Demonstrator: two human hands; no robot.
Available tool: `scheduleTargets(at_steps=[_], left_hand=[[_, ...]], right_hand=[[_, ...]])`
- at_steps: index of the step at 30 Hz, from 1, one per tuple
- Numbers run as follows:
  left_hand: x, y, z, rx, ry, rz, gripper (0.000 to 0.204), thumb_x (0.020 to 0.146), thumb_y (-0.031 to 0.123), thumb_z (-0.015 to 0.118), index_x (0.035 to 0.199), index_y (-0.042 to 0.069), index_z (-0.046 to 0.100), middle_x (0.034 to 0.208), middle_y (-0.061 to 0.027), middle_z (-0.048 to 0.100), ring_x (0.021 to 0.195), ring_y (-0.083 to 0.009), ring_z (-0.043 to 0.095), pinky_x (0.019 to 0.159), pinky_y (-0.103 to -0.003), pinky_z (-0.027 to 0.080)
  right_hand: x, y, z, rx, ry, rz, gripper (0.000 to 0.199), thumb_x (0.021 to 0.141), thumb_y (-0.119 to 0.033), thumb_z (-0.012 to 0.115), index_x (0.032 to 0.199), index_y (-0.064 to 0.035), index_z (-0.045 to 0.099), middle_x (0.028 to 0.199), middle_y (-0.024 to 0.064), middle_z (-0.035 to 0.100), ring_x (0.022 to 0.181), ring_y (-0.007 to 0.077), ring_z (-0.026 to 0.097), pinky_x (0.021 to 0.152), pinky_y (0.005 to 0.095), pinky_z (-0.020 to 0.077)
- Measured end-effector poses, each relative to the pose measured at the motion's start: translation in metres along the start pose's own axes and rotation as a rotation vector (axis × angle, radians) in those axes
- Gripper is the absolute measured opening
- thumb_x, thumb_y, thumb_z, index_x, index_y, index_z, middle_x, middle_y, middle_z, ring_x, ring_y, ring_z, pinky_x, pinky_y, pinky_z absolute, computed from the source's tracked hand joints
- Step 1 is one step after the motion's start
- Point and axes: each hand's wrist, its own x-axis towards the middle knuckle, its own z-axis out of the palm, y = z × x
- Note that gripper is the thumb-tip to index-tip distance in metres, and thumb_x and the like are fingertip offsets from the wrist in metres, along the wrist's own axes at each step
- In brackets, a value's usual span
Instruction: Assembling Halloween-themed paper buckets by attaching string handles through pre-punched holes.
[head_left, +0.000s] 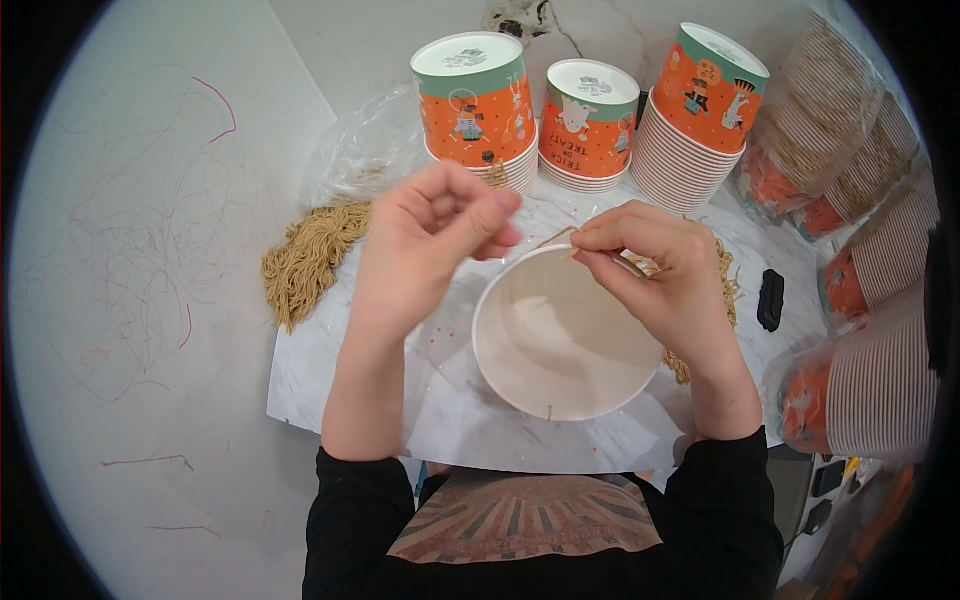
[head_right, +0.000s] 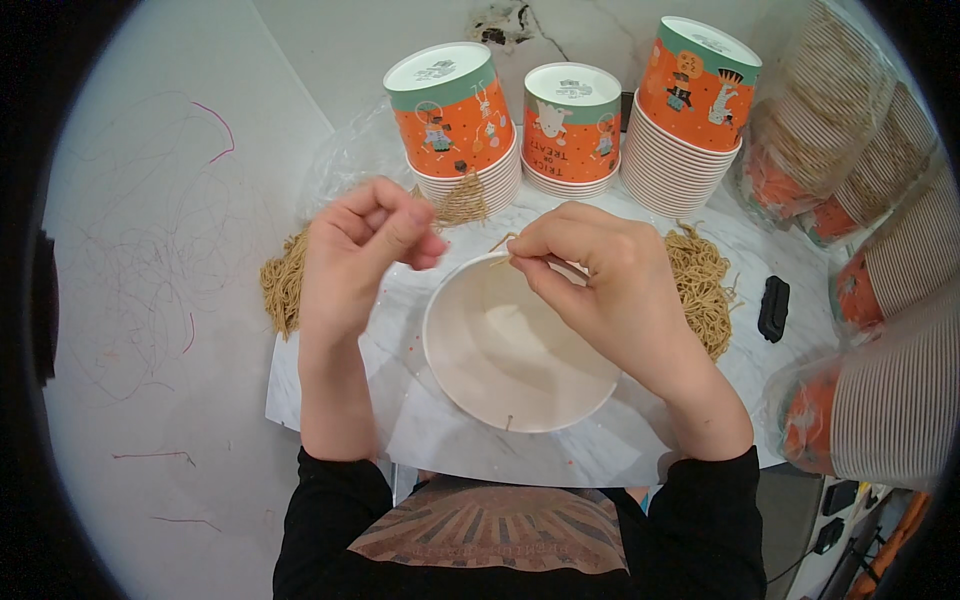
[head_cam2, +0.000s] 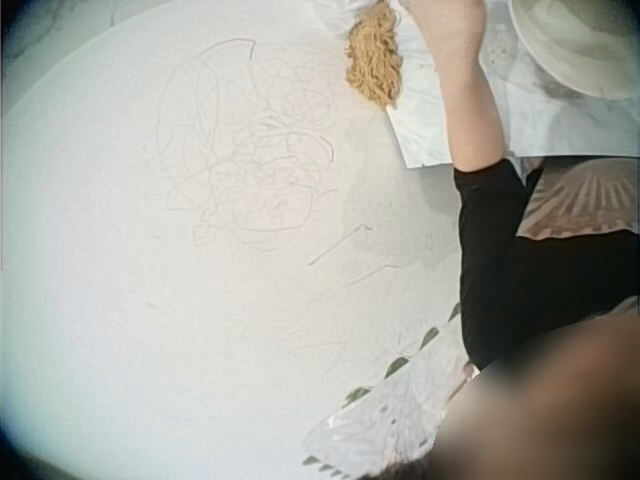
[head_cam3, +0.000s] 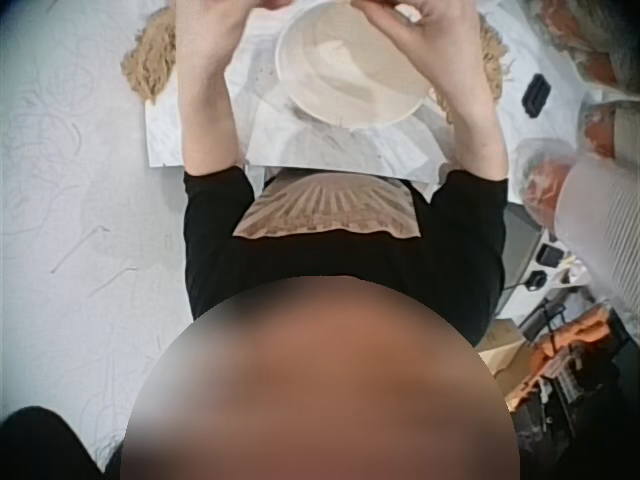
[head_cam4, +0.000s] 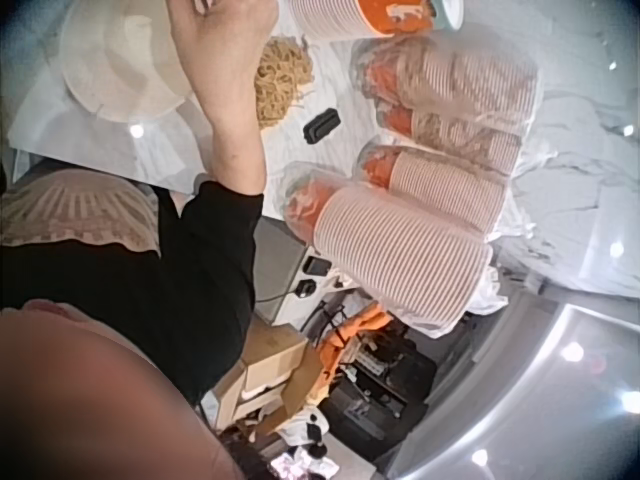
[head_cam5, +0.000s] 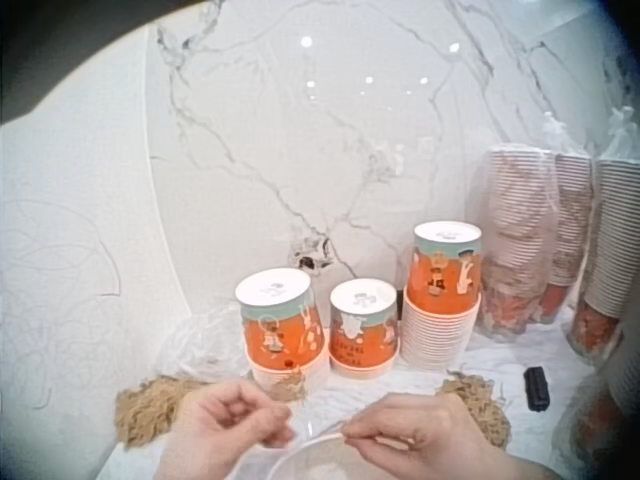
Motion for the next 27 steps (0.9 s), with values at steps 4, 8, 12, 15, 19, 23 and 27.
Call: scheduleTargets(at_steps=[4,8,12,15,19,23,27], left_hand=[[0.016,-0.008,-0.025,0.680,0.251,0.071,0.017,0.086,0.011,0.079,0.089,0.002,0.065,0.086,-0.0035,0.072,0.073,-0.0099,0.065,0.071,-0.025,0.053],[0.024,-0.030,-0.024,1.113,0.363,0.628,0.013,0.088,0.009,0.076,0.092,0.000,0.067,0.089,-0.0029,0.072,0.081,-0.0101,0.066,0.078,-0.026,0.053],[0.019,-0.025,-0.010,0.388,-0.104,0.054,0.017,0.096,0.015,0.071,0.103,-0.001,0.070,0.096,-0.0035,0.073,0.092,-0.0106,0.066,0.084,-0.027,0.052],[0.015,-0.025,0.001,0.220,-0.312,-0.067,0.016,0.100,0.013,0.066,0.108,0.000,0.071,0.098,-0.0021,0.072,0.096,-0.0076,0.065,0.084,-0.024,0.051],[0.014,-0.024,-0.005,0.259,-0.420,-0.188,0.014,0.100,0.015,0.067,0.099,0.001,0.068,0.095,-0.0009,0.070,0.092,-0.0061,0.063,0.082,-0.023,0.051],[0.013,-0.024,-0.006,0.303,-0.290,-0.135,0.016,0.100,0.018,0.068,0.094,0.004,0.063,0.090,0.0009,0.067,0.083,-0.0042,0.061,0.077,-0.022,0.050],[0.011,-0.013,-0.009,0.118,-0.246,-0.104,0.021,0.103,0.024,0.064,0.095,0.005,0.062,0.084,0.0020,0.062,0.072,-0.0040,0.059,0.068,-0.022,0.050]], right_hand=[[0.001,0.002,0.000,0.014,-0.012,-0.023,0.014,0.079,0.006,0.076,0.092,0.0011,0.075,0.090,0.0098,0.075,0.084,0.0191,0.073,0.073,0.0287,0.0560],[0.002,0.003,0.000,0.025,-0.049,-0.026,0.013,0.080,0.005,0.075,0.092,0.0008,0.075,0.090,0.0098,0.075,0.084,0.0193,0.073,0.073,0.0287,0.0561],[0.002,0.007,0.001,0.013,-0.064,-0.069,0.008,0.084,0.001,0.073,0.092,0.0004,0.073,0.087,0.0115,0.073,0.077,0.0247,0.072,0.069,0.0326,0.0586],[0.002,0.008,0.002,0.011,-0.070,-0.071,0.009,0.083,0.001,0.073,0.092,0.0000,0.073,0.086,0.0117,0.072,0.076,0.0250,0.072,0.068,0.0329,0.0577],[0.002,0.008,0.002,0.011,-0.080,-0.078,0.009,0.083,0.001,0.073,0.092,-0.0004,0.073,0.085,0.0116,0.072,0.076,0.0252,0.072,0.067,0.0330,0.0570],[0.003,0.011,0.005,0.016,-0.107,-0.080,0.009,0.083,0.000,0.073,0.092,-0.0004,0.073,0.085,0.0118,0.072,0.076,0.0263,0.072,0.068,0.0335,0.0570],[0.006,0.020,0.008,-0.022,-0.130,-0.053,0.010,0.082,0.000,0.073,0.092,0.0003,0.073,0.087,0.0123,0.072,0.076,0.0274,0.072,0.068,0.0344,0.0566]])
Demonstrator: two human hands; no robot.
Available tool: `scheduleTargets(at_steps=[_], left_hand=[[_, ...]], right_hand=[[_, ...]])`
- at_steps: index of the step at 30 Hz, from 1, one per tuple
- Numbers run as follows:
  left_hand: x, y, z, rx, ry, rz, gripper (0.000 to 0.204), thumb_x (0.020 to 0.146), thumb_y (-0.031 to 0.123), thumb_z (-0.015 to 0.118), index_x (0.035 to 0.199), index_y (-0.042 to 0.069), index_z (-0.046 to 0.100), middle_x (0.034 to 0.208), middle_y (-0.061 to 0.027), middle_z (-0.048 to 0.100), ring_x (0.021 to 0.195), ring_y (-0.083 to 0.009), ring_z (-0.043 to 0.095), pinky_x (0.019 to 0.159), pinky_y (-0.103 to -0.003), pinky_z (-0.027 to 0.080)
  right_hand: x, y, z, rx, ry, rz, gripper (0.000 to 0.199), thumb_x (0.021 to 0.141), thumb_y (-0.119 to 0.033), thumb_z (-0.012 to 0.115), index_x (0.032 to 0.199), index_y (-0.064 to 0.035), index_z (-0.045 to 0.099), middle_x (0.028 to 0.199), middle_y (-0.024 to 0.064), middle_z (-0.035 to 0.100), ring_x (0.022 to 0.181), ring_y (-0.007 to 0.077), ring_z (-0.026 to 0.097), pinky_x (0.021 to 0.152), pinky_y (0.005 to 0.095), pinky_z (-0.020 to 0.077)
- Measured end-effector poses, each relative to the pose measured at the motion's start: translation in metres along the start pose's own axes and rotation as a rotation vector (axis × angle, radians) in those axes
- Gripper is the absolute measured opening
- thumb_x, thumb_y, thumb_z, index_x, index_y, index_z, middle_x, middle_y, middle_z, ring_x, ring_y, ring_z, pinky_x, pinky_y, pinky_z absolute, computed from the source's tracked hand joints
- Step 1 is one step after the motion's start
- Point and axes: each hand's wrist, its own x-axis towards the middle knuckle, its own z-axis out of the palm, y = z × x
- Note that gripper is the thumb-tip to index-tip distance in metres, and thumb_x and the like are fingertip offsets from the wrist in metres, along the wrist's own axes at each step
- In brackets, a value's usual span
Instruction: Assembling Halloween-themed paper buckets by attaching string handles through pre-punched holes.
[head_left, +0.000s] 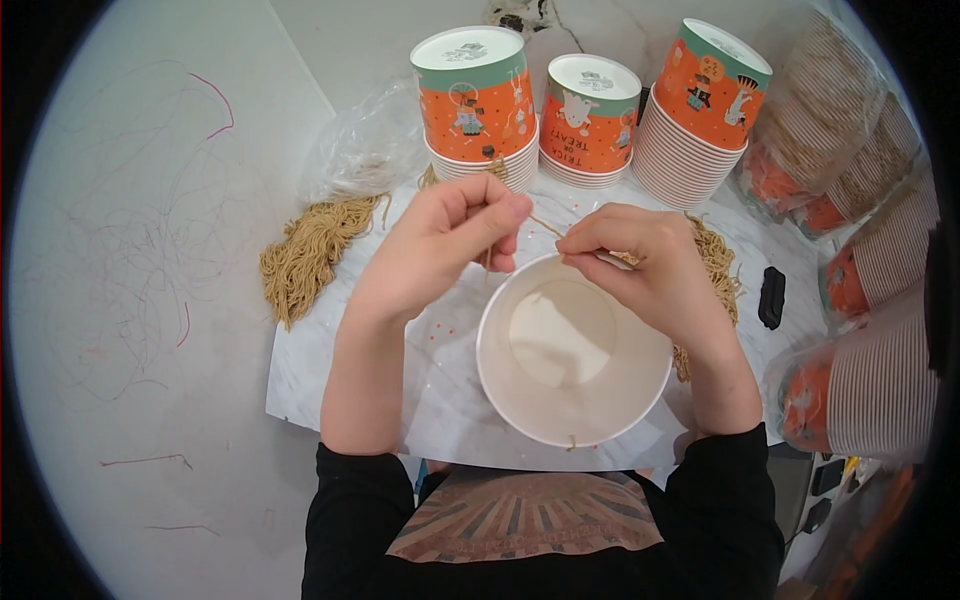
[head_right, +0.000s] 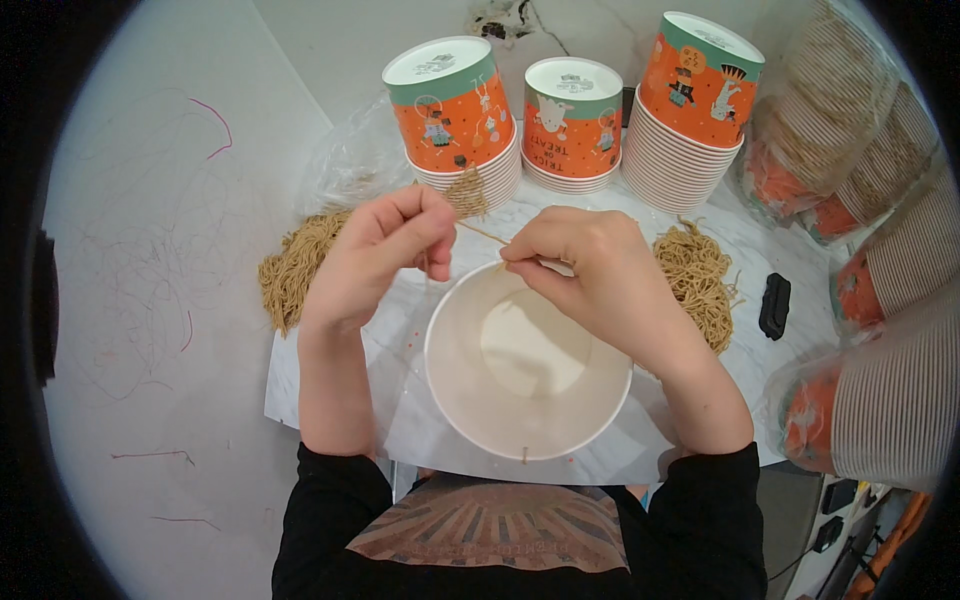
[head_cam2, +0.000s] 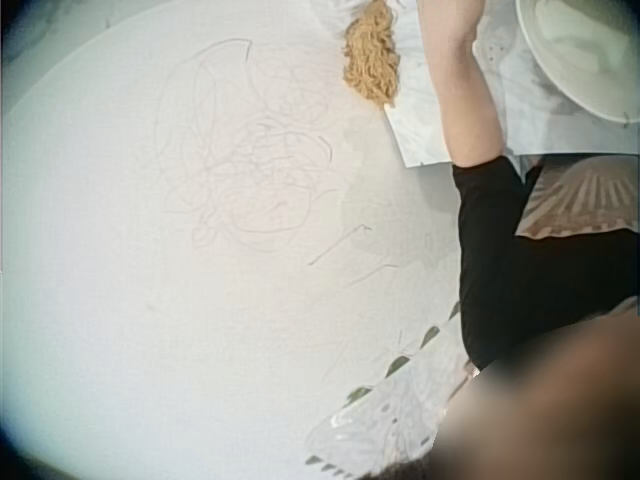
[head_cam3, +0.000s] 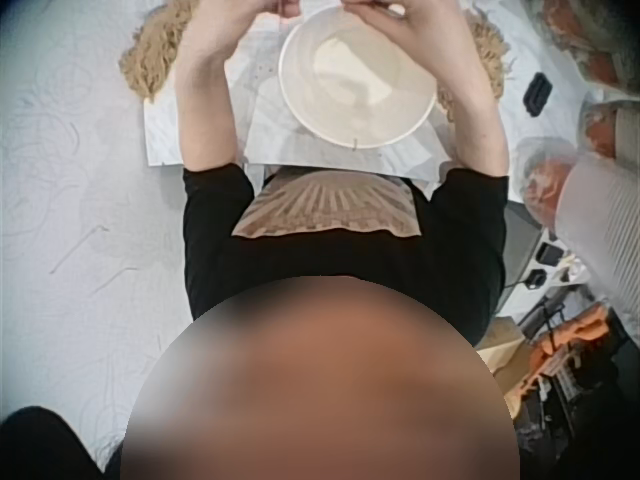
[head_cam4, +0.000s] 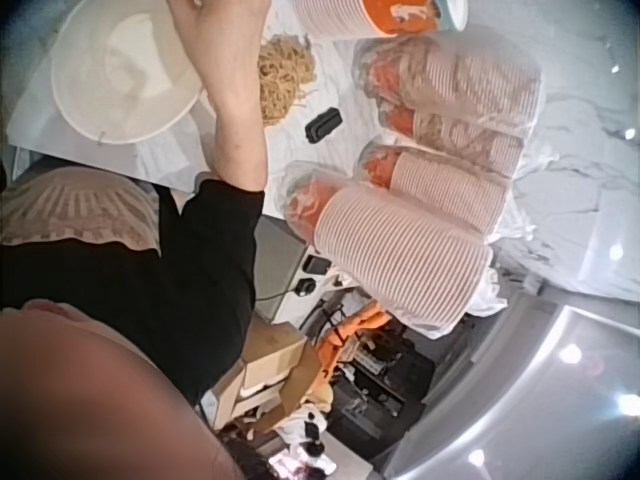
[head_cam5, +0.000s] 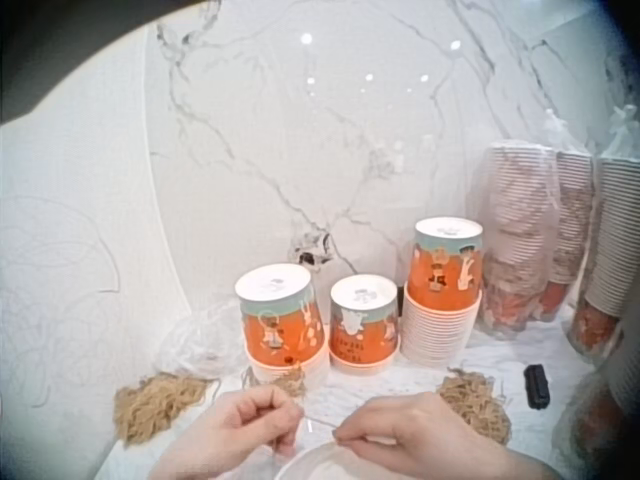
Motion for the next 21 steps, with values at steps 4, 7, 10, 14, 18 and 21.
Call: scheduleTargets(at_steps=[4,7,10,14,18,21], left_hand=[[-0.002,0.007,-0.003,-0.155,-0.042,-0.077,0.026,0.106,0.031,0.055,0.094,0.008,0.059,0.081,0.0021,0.058,0.061,-0.0048,0.054,0.053,-0.023,0.050],[0.000,0.008,0.005,-0.320,-0.075,-0.139,0.022,0.105,0.028,0.058,0.096,0.009,0.057,0.082,0.0022,0.057,0.059,-0.0036,0.052,0.051,-0.022,0.048],[0.005,0.003,0.008,-0.237,-0.037,-0.148,0.019,0.100,0.026,0.067,0.094,0.009,0.059,0.079,0.0042,0.059,0.060,-0.0029,0.055,0.049,-0.020,0.045],[0.008,-0.001,0.008,-0.165,-0.016,-0.123,0.022,0.095,0.018,0.073,0.089,0.012,0.053,0.077,0.0062,0.055,0.061,-0.0004,0.046,0.049,-0.019,0.035],[0.013,-0.020,0.006,0.158,0.112,0.025,0.034,0.092,0.013,0.074,0.078,0.014,0.044,0.074,0.0077,0.047,0.065,0.0001,0.037,0.055,-0.019,0.029],[0.016,-0.027,0.005,0.247,0.091,0.009,0.036,0.092,0.010,0.073,0.074,0.012,0.041,0.073,0.0072,0.046,0.071,-0.0016,0.043,0.061,-0.021,0.037]], right_hand=[[0.001,0.008,0.007,0.049,-0.027,0.041,0.009,0.082,-0.001,0.074,0.091,0.0006,0.073,0.087,0.0125,0.072,0.076,0.0286,0.071,0.068,0.0346,0.0561],[0.003,0.011,0.012,0.056,-0.088,0.079,0.009,0.082,-0.003,0.074,0.090,0.0004,0.073,0.086,0.0116,0.072,0.079,0.0295,0.071,0.071,0.0354,0.0564],[0.004,0.016,0.015,-0.063,-0.144,0.008,0.009,0.083,-0.005,0.074,0.090,-0.0001,0.073,0.088,0.0111,0.072,0.083,0.0298,0.071,0.073,0.0371,0.0564],[0.003,0.018,0.017,-0.043,-0.079,0.007,0.010,0.084,-0.008,0.074,0.091,-0.0017,0.073,0.093,0.0108,0.072,0.084,0.0302,0.070,0.074,0.0383,0.0561],[0.006,0.018,0.014,0.052,-0.071,0.068,0.011,0.084,-0.009,0.075,0.092,-0.0017,0.073,0.093,0.0098,0.072,0.083,0.0269,0.071,0.073,0.0363,0.0556],[0.007,0.020,0.013,0.157,-0.070,0.142,0.012,0.085,-0.011,0.074,0.095,-0.0028,0.075,0.087,0.0075,0.073,0.079,0.0183,0.071,0.066,0.0314,0.0525]])
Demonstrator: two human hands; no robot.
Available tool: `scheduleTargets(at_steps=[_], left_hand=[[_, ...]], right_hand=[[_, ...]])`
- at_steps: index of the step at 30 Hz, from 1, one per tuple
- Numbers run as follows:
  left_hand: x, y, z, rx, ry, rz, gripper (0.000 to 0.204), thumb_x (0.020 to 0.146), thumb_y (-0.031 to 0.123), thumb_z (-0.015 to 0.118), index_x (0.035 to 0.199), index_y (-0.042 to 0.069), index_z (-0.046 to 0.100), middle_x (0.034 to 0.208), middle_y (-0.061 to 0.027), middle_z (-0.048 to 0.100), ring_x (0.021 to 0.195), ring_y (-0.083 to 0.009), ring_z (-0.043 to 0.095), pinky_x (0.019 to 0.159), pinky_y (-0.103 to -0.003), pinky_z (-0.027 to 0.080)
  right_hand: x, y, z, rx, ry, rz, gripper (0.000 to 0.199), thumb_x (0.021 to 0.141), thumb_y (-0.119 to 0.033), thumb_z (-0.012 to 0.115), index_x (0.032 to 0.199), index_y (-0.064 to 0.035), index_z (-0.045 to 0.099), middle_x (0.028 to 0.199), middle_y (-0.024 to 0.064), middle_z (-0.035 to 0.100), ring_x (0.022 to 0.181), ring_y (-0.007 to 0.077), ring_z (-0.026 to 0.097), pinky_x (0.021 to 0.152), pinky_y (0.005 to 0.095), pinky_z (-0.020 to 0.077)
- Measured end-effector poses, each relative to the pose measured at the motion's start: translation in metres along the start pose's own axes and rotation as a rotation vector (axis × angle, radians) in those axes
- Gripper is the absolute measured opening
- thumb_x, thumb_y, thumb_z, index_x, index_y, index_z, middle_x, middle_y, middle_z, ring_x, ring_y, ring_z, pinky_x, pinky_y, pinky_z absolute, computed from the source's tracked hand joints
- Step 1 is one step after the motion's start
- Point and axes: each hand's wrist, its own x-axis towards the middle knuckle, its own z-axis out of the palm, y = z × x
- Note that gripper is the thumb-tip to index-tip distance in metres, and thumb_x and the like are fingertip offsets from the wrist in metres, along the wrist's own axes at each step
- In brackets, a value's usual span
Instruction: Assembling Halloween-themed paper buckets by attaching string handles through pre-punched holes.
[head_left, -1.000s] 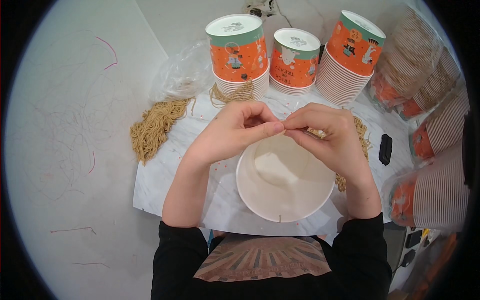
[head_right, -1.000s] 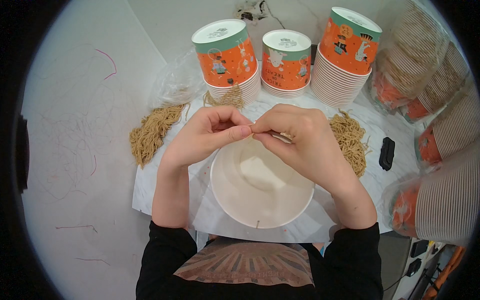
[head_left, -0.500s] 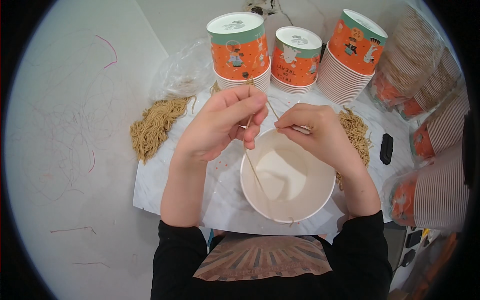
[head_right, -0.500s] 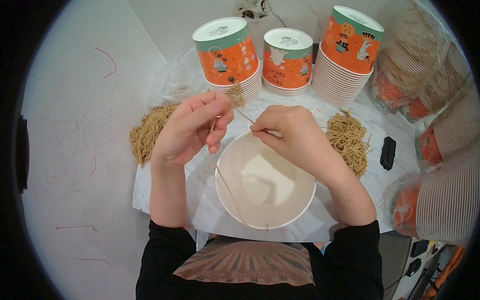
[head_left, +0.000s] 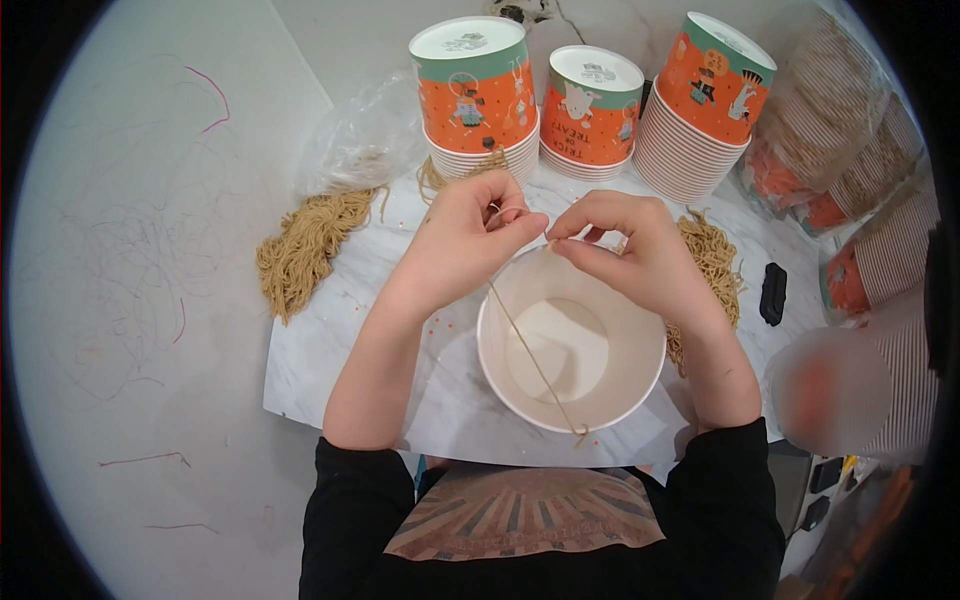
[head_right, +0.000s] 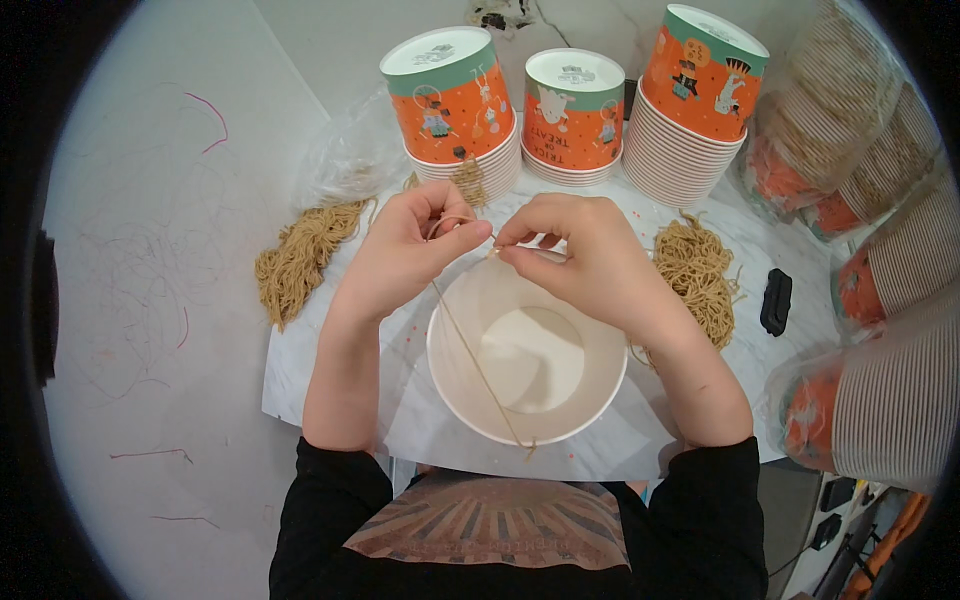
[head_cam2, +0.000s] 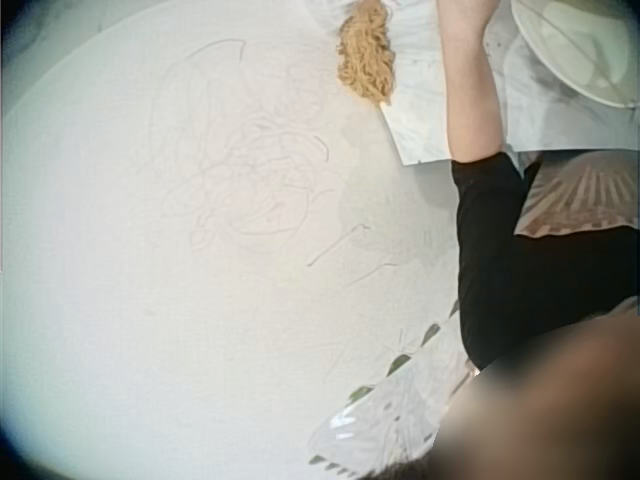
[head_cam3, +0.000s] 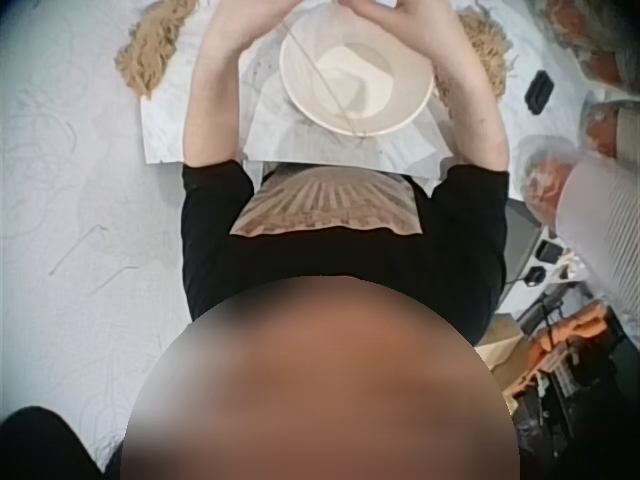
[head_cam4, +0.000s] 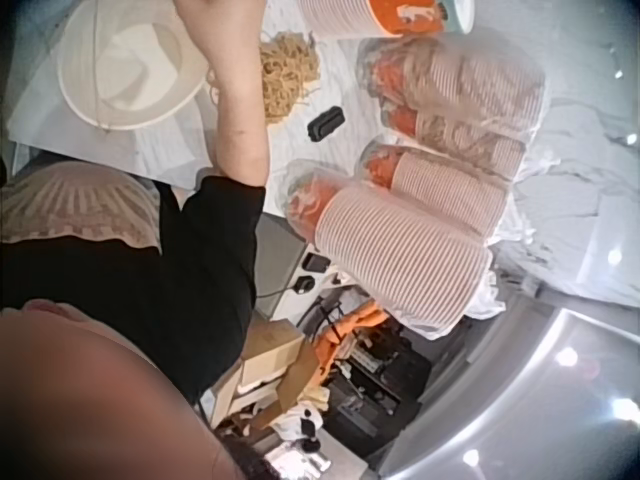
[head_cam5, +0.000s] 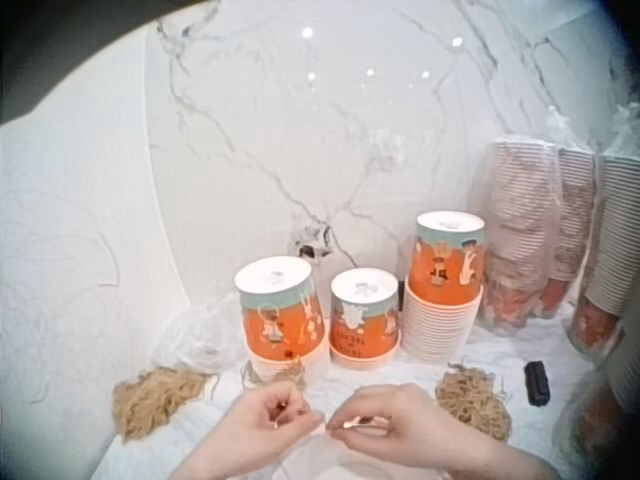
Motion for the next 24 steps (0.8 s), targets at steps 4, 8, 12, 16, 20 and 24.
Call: scheduleTargets(at_steps=[4,8,12,16,20,24], left_hand=[[0.000,-0.004,0.004,0.059,0.009,0.003,0.038,0.091,0.009,0.073,0.073,0.011,0.039,0.074,0.0062,0.048,0.078,-0.0035,0.051,0.066,-0.023,0.043],[-0.001,0.001,0.007,0.189,0.014,-0.005,0.041,0.089,0.003,0.072,0.071,0.009,0.035,0.073,0.0033,0.050,0.086,-0.0059,0.060,0.070,-0.026,0.048],[-0.002,0.004,0.011,0.260,0.031,0.003,0.042,0.087,0.000,0.071,0.070,0.009,0.034,0.072,0.0000,0.055,0.086,-0.0080,0.062,0.071,-0.027,0.049],[-0.002,0.003,0.013,0.195,0.034,0.041,0.042,0.086,0.000,0.072,0.070,0.008,0.034,0.076,-0.0021,0.059,0.087,-0.0089,0.064,0.071,-0.028,0.050],[-0.001,-0.001,0.014,0.282,0.085,0.180,0.046,0.085,0.000,0.075,0.069,0.008,0.033,0.080,-0.0047,0.061,0.090,-0.0089,0.064,0.071,-0.027,0.050],[0.003,-0.006,0.011,0.267,0.069,0.154,0.048,0.087,0.001,0.076,0.068,0.008,0.032,0.085,-0.0073,0.066,0.094,-0.0090,0.065,0.069,-0.026,0.050]], right_hand=[[0.000,-0.002,-0.005,0.046,-0.034,0.077,0.014,0.087,-0.013,0.074,0.097,-0.0047,0.077,0.081,0.0050,0.074,0.073,0.0108,0.067,0.061,0.0266,0.0472],[0.002,0.001,-0.006,0.044,-0.005,0.134,0.015,0.088,-0.014,0.073,0.098,-0.0048,0.077,0.079,0.0037,0.073,0.069,0.0097,0.062,0.060,0.0249,0.0444],[0.001,0.003,-0.003,-0.026,0.094,0.127,0.012,0.089,-0.008,0.073,0.099,-0.0010,0.075,0.088,0.0016,0.072,0.073,0.0076,0.059,0.066,0.0249,0.0455],[-0.001,0.006,0.002,-0.109,0.158,0.060,0.012,0.090,-0.006,0.071,0.100,-0.0003,0.074,0.089,0.0049,0.069,0.074,0.0121,0.061,0.069,0.0282,0.0492],[-0.001,0.005,0.005,-0.170,0.095,0.034,0.012,0.089,-0.003,0.070,0.099,0.0004,0.073,0.090,0.0108,0.069,0.078,0.0206,0.067,0.072,0.0333,0.0537],[0.000,0.003,0.005,-0.067,0.070,-0.001,0.015,0.087,-0.001,0.068,0.102,0.0024,0.069,0.090,0.0140,0.070,0.083,0.0244,0.071,0.074,0.0354,0.0570]])
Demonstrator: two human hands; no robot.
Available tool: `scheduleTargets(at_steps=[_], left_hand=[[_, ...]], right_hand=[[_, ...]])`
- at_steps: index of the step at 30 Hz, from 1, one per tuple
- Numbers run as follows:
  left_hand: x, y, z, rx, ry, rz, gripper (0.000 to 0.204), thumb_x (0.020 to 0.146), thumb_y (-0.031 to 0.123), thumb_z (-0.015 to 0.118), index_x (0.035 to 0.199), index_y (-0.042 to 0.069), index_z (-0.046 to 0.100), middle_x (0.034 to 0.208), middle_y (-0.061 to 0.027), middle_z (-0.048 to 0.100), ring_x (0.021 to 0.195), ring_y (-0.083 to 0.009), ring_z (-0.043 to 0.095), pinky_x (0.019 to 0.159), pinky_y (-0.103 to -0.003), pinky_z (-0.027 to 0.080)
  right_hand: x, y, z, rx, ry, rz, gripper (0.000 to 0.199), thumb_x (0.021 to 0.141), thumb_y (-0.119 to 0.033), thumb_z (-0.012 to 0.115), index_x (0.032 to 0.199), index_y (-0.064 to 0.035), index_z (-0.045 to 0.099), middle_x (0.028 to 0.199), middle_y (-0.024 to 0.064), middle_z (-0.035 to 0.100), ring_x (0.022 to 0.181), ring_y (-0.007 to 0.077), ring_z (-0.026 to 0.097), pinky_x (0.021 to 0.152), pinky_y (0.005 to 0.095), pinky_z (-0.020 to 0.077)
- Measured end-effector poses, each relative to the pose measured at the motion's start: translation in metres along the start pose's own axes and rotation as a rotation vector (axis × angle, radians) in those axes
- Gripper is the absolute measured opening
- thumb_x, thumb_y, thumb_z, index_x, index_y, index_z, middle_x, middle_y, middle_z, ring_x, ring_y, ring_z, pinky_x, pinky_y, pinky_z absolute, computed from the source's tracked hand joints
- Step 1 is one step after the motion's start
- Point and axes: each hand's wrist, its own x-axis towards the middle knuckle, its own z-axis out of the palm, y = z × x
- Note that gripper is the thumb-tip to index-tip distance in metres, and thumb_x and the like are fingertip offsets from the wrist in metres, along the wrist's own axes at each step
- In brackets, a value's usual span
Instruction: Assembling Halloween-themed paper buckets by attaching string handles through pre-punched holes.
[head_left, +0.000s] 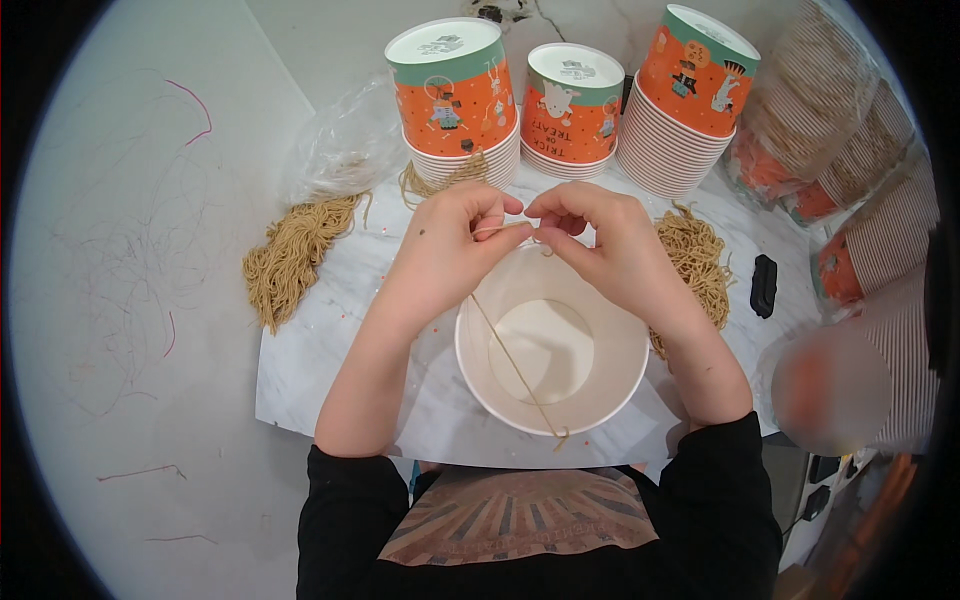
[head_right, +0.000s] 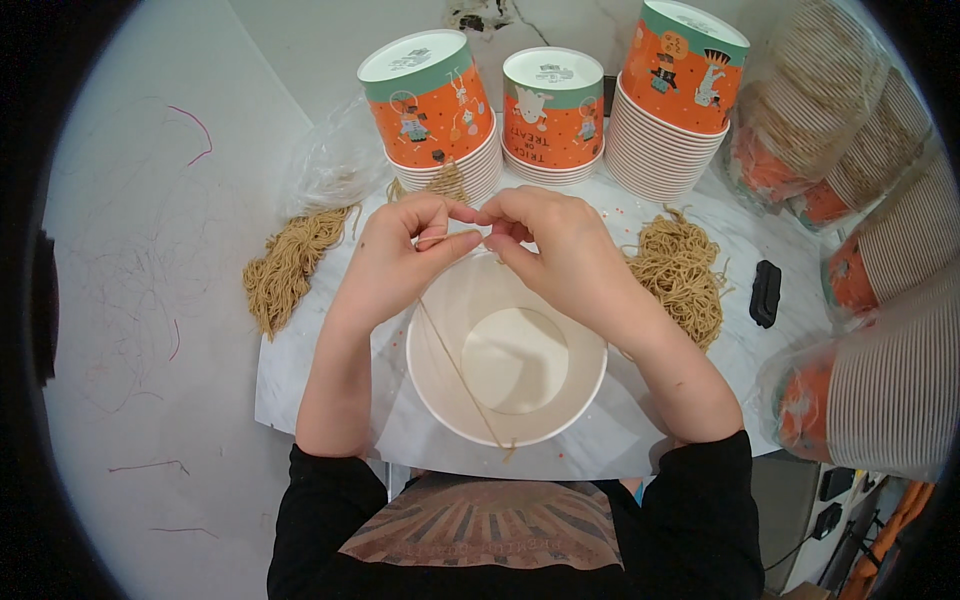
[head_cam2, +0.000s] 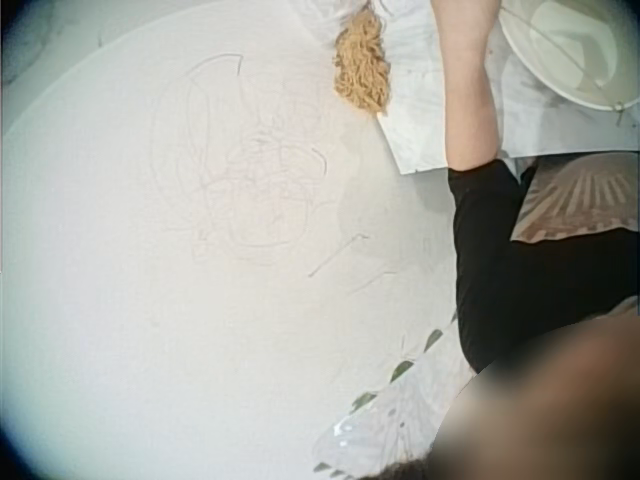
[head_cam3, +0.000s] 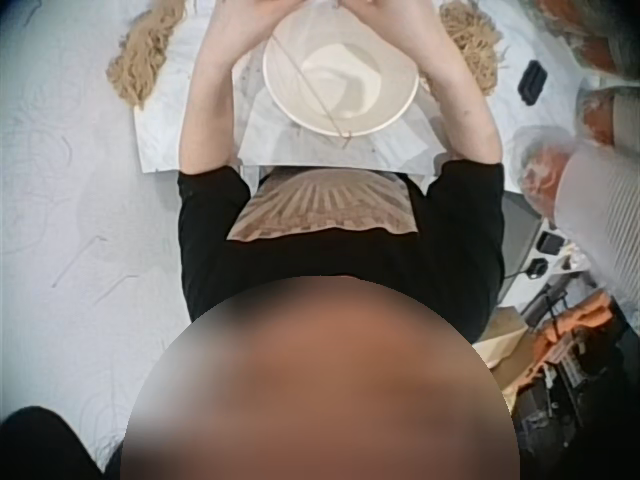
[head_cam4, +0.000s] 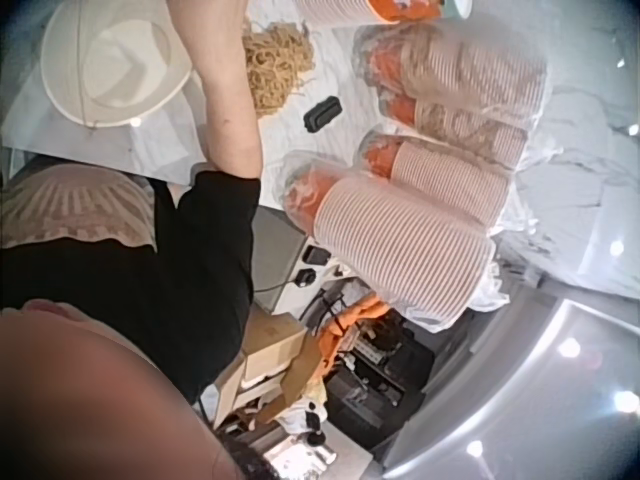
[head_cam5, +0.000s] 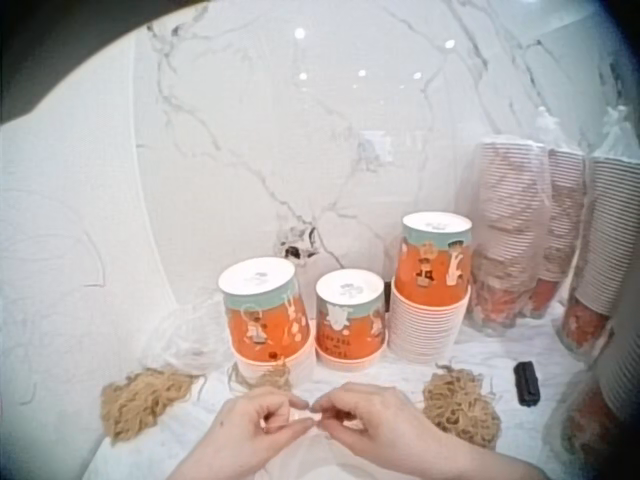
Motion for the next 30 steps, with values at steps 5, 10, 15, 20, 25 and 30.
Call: scheduleTargets(at_steps=[5,10,15,20,25,30], left_hand=[[0.002,0.000,-0.004,-0.146,-0.075,-0.137,0.049,0.089,0.001,0.074,0.068,0.009,0.030,0.092,-0.0121,0.072,0.094,-0.0097,0.067,0.069,-0.024,0.051],[0.003,-0.004,-0.005,-0.179,-0.120,-0.169,0.050,0.090,0.001,0.073,0.068,0.011,0.029,0.090,-0.0115,0.072,0.091,-0.0090,0.067,0.069,-0.024,0.051],[0.003,-0.002,-0.007,-0.145,-0.119,-0.168,0.045,0.087,0.001,0.075,0.069,0.011,0.034,0.074,0.0043,0.054,0.077,-0.0039,0.058,0.066,-0.022,0.046],[0.001,0.002,-0.007,-0.310,-0.202,-0.194,0.040,0.085,0.001,0.076,0.072,0.012,0.039,0.073,0.0080,0.046,0.073,-0.0024,0.052,0.065,-0.020,0.043],[0.001,0.009,-0.009,-0.375,-0.260,-0.256,0.034,0.086,0.003,0.077,0.077,0.011,0.045,0.076,0.0070,0.055,0.077,-0.0018,0.058,0.067,-0.018,0.044],[0.003,0.003,-0.007,-0.562,-0.215,-0.281,0.026,0.088,0.007,0.079,0.094,0.006,0.054,0.094,-0.0081,0.075,0.086,-0.0076,0.069,0.072,-0.021,0.051]], right_hand=[[0.001,-0.002,-0.003,0.067,-0.031,-0.002,0.021,0.088,0.000,0.068,0.108,0.0006,0.062,0.089,0.0120,0.070,0.083,0.0226,0.071,0.075,0.0341,0.0570],[0.001,-0.002,-0.003,0.083,-0.056,-0.011,0.022,0.088,0.000,0.068,0.108,-0.0008,0.059,0.089,0.0109,0.070,0.083,0.0219,0.071,0.077,0.0332,0.0566],[-0.001,-0.003,-0.003,0.114,-0.066,-0.005,0.021,0.088,-0.001,0.067,0.107,-0.0004,0.059,0.089,0.0104,0.070,0.082,0.0207,0.070,0.077,0.0325,0.0565],[-0.001,-0.003,-0.003,0.120,-0.067,0.000,0.021,0.086,-0.001,0.066,0.106,-0.0001,0.059,0.089,0.0103,0.070,0.082,0.0199,0.070,0.078,0.0321,0.0565],[-0.001,-0.002,-0.004,0.102,-0.060,-0.004,0.021,0.086,-0.001,0.066,0.105,0.0001,0.059,0.090,0.0105,0.070,0.084,0.0199,0.071,0.079,0.0321,0.0566],[-0.001,-0.005,-0.006,0.122,-0.068,0.003,0.020,0.086,-0.001,0.067,0.104,0.0003,0.059,0.091,0.0105,0.071,0.084,0.0204,0.071,0.079,0.0319,0.0568]])
